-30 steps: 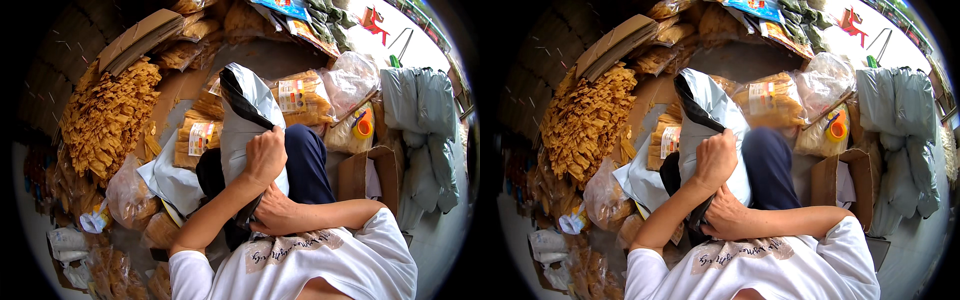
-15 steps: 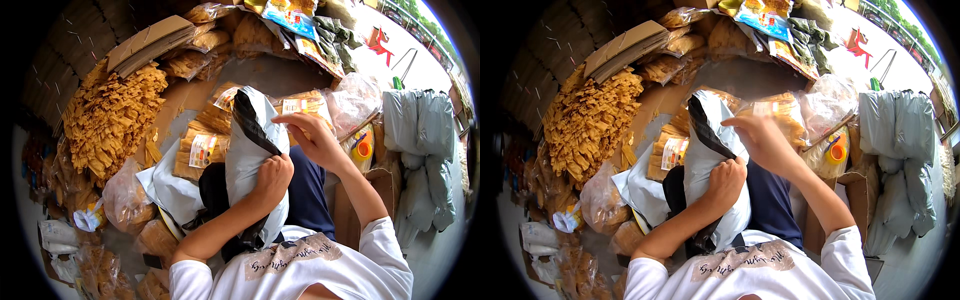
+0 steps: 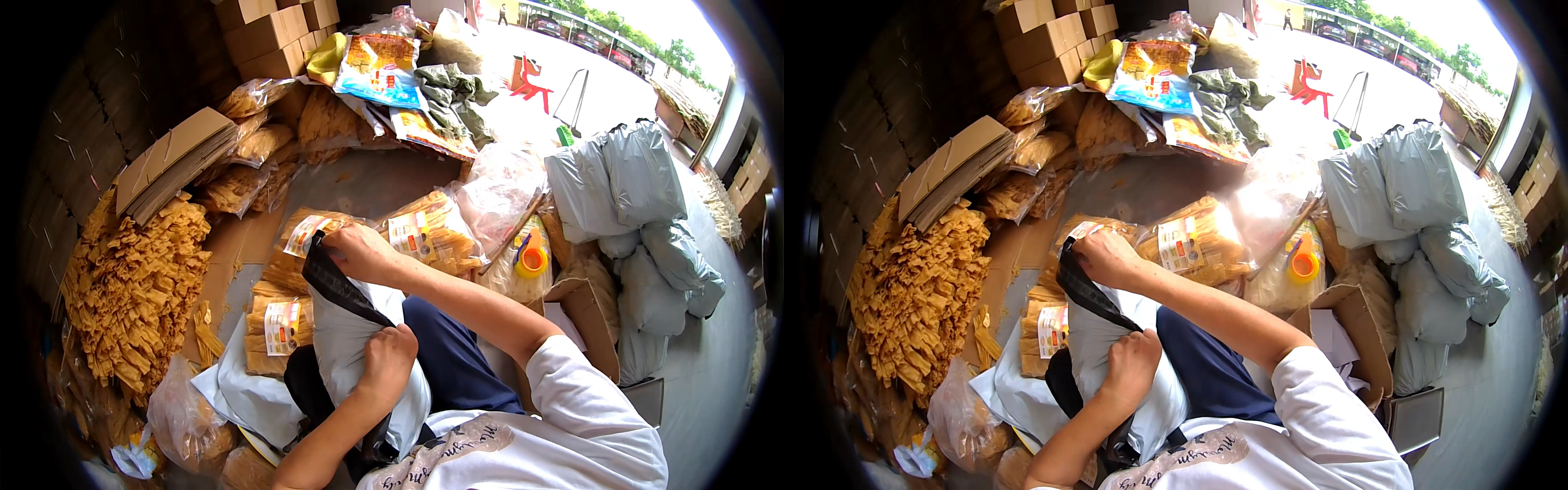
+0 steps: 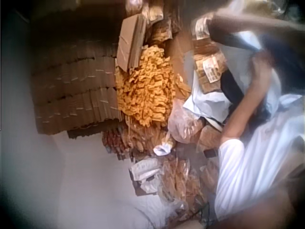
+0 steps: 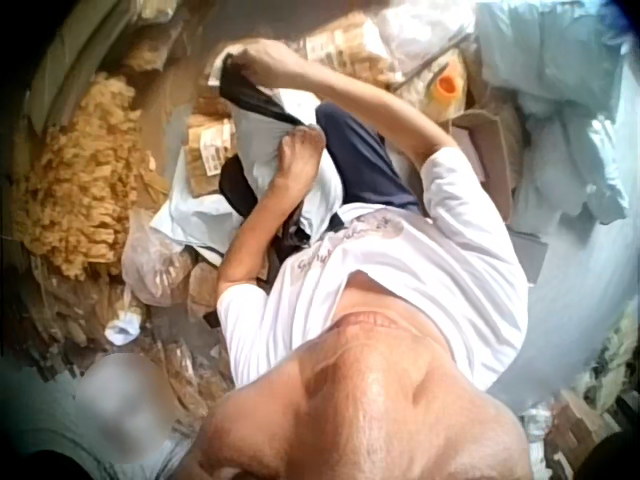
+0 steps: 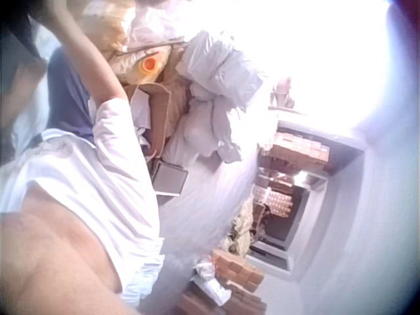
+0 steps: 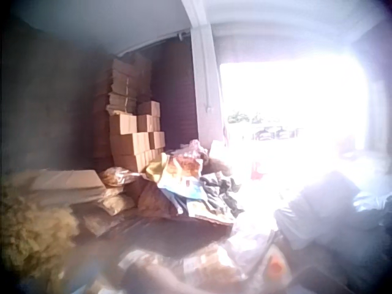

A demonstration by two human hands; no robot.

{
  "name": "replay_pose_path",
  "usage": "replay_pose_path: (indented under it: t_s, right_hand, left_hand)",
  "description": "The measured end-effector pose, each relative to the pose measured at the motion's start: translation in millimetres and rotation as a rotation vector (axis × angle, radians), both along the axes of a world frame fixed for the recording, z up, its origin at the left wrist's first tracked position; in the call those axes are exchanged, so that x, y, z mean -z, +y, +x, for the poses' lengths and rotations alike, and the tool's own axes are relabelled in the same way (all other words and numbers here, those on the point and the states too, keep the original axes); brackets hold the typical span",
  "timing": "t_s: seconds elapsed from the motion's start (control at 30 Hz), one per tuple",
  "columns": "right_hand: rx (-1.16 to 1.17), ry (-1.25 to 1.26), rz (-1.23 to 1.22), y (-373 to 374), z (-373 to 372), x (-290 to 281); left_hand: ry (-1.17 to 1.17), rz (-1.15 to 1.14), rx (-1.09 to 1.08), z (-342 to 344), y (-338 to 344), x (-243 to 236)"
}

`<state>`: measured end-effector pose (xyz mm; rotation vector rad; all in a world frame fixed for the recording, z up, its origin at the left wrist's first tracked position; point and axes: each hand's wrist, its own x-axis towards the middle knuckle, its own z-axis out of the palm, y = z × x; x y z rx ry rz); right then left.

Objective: The person sits on the floor and repeatedly packs pre-packaged dried food items into grey shipping mailers. They open the mailer, insert the food package, and fold the top of the mailer closed. The person handles multiple packages and mailers in a repetitive sequence.

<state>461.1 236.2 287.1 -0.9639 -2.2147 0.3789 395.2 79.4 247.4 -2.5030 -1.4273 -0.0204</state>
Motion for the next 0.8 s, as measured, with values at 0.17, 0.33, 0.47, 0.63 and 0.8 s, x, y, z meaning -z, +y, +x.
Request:
replay_pose_path:
  t_s: [0.17,0.33,0.47,0.63,0.8]
  right_hand:
    - [0.142,0.055,0.240,-34.3,2.9,-34.8]
    - [0.100,-0.074,0.019,-44.9,-5.8,-30.3]
    - [0.020,0.177,0.014,-36.9,10.0,-27.6]
    - [0.020,0.228,-0.158,-34.6,14.0,-21.3]
    - [0.048,0.117,-0.059,-42.5,10.8,-28.4]
  left_hand:
    - [0.020,0.064,-0.005,9.6,1.9,8.6]
    - [-0.016,0.093,0.013,4.5,1.9,9.1]
    - [-0.060,0.085,-0.021,6.8,1.2,12.3]
    - [-0.113,0.066,0.004,6.1,2.1,17.2]
    - [-0.077,0.076,0.009,5.9,0.9,13.0]
